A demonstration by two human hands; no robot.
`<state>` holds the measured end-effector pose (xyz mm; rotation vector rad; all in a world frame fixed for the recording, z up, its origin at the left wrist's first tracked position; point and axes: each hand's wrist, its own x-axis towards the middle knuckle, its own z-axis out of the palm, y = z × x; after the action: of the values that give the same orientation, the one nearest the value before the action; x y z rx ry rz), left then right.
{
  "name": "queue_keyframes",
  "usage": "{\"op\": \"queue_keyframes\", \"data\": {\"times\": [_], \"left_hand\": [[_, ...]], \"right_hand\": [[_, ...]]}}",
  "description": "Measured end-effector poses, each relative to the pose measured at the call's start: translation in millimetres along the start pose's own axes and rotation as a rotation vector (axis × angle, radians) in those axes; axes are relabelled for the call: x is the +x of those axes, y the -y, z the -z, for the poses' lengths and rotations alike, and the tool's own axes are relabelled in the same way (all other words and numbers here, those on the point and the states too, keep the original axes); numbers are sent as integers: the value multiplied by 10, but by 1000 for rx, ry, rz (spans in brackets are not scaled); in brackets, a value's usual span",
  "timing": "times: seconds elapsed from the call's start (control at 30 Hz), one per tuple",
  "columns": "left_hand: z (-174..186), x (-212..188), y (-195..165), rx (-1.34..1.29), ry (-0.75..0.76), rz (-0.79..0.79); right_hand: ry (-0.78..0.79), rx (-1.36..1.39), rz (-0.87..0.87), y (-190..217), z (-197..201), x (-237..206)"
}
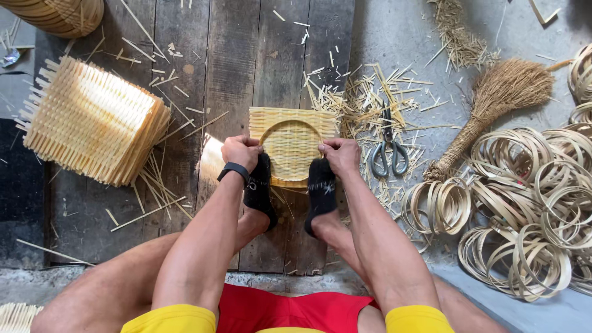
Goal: The person sits on the floor and repeatedly cuts circular bamboo mats using a perforated template and shears. They place a bamboo ring on the mat, trim the excess, and stack the finished pieces.
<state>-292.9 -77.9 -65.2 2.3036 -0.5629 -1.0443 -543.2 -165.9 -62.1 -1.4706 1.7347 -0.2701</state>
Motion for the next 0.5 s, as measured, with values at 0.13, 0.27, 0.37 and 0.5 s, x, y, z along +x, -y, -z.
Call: {"op": "queue_keyframes", "data": {"times": [0.13, 0.27, 0.37, 0.5], "left_hand": [[64, 90, 42, -66, 79, 35], [209, 164, -69, -17, 199, -39], [155, 251, -251, 425, 288, -91], [-204, 337, -458, 429, -3, -1045]], "right_hand": [[78, -9, 24, 38, 117, 93], [155, -169, 24, 266, 166, -14], [128, -464, 567, 470, -53, -327], [281, -923, 751, 647, -496, -593]]}}
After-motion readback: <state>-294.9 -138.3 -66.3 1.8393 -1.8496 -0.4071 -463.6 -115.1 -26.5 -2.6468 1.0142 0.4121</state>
